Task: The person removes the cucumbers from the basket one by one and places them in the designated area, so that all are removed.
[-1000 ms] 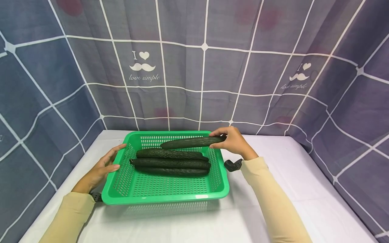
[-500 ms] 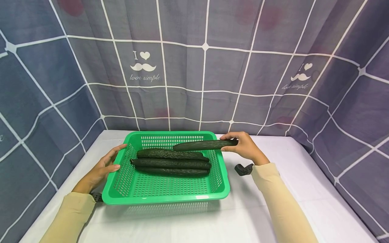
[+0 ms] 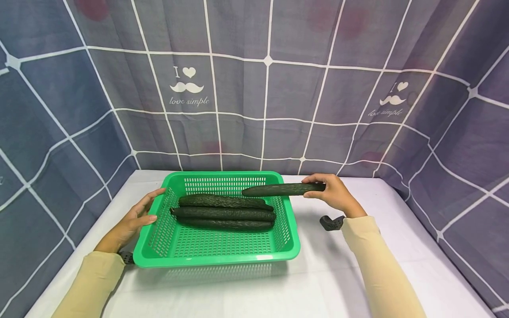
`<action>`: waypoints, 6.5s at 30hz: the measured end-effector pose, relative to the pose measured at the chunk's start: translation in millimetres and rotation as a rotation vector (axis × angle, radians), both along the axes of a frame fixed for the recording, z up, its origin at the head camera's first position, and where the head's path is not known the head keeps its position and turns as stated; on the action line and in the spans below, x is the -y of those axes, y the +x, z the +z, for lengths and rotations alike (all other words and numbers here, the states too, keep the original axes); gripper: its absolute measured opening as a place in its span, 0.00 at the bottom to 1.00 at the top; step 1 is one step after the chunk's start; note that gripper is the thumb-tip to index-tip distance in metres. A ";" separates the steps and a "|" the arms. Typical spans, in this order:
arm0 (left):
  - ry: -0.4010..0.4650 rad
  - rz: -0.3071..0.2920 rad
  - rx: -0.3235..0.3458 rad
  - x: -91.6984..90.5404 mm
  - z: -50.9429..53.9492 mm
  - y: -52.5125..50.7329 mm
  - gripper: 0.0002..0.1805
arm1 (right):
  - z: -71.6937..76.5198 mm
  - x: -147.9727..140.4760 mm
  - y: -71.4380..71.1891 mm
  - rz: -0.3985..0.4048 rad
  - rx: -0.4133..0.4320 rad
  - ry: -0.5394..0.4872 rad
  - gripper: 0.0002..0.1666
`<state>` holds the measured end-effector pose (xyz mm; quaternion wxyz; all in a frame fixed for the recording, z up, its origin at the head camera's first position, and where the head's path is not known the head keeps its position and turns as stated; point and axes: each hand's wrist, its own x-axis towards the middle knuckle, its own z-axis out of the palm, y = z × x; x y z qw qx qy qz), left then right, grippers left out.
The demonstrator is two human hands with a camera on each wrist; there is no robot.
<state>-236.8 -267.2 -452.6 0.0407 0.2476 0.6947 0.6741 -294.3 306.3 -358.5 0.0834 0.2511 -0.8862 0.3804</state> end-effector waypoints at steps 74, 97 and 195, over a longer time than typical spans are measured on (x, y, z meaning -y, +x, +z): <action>-0.031 0.022 0.003 -0.8 0.7 1.7 0.39 | -63.4 -86.0 -33.1 -0.048 0.279 0.001 0.23; -0.036 0.022 0.017 -4.5 4.4 4.1 0.39 | -78.6 -78.6 -32.4 0.003 0.223 0.099 0.22; -0.082 0.030 0.032 -3.2 6.1 4.5 0.41 | 36.9 27.8 -4.5 0.464 0.456 -0.037 0.30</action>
